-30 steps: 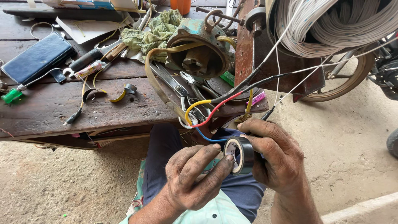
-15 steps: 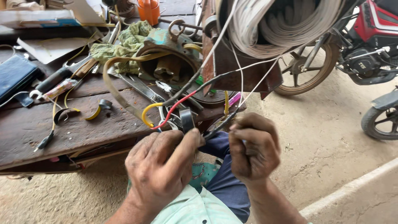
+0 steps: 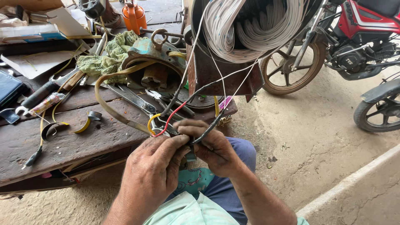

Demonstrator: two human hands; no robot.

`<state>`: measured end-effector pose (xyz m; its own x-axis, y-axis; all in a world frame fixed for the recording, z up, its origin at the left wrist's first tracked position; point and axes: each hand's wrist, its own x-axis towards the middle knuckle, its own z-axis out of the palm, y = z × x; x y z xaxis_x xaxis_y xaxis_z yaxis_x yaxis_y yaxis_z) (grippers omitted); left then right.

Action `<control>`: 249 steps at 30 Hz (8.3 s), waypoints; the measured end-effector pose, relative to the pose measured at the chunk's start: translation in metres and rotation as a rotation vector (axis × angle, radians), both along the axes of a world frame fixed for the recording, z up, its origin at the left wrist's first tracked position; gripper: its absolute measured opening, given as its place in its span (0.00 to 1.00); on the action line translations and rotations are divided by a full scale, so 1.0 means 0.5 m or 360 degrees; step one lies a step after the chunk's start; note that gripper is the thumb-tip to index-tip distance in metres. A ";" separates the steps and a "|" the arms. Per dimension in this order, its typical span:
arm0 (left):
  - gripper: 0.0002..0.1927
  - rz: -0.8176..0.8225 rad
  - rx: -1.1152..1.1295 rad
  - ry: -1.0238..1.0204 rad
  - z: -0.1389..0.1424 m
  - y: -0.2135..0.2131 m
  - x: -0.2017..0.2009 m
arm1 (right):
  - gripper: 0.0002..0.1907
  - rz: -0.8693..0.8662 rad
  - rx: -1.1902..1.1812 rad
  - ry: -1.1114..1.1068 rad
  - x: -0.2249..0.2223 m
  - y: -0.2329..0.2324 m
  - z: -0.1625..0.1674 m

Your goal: The person sits at a cluttered workbench and repairs a bundle of wires. They strip insulation, twist exposed strands, and wrap connections with black and yellow electrical tape. The person uses pliers and scissors to cut and adjust the wires.

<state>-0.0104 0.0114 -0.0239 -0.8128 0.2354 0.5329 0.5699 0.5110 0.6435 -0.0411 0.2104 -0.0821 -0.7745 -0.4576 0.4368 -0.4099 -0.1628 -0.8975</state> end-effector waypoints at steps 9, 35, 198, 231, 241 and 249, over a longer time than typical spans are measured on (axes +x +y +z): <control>0.17 -0.0295 0.0010 -0.0293 0.010 -0.029 -0.030 | 0.14 0.0070 -0.0057 -0.0340 0.042 0.017 0.004; 0.20 -0.0081 -0.0125 0.0743 -0.030 -0.091 -0.037 | 0.12 0.0014 0.0878 0.0075 0.035 0.035 0.003; 0.22 -0.0726 0.2761 -0.0864 -0.072 0.099 -0.218 | 0.24 0.0299 0.0782 0.0749 -0.042 -0.021 0.134; 0.21 -0.0354 0.2744 -0.0558 -0.086 0.140 -0.217 | 0.20 0.0084 0.1156 0.0795 0.013 -0.050 0.186; 0.21 -0.0238 0.2616 -0.0517 -0.081 0.141 -0.210 | 0.17 -0.0018 0.1186 0.0838 0.021 -0.054 0.193; 0.21 -0.0265 0.2685 -0.0469 -0.098 0.150 -0.219 | 0.14 -0.0028 0.1016 0.0868 0.012 -0.061 0.168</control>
<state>-0.1197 0.0861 -0.0729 -0.9479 -0.2991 0.1098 0.3157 -0.8351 0.4506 -0.0350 0.1800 0.0018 -0.5391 -0.7339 0.4132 -0.8109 0.3197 -0.4901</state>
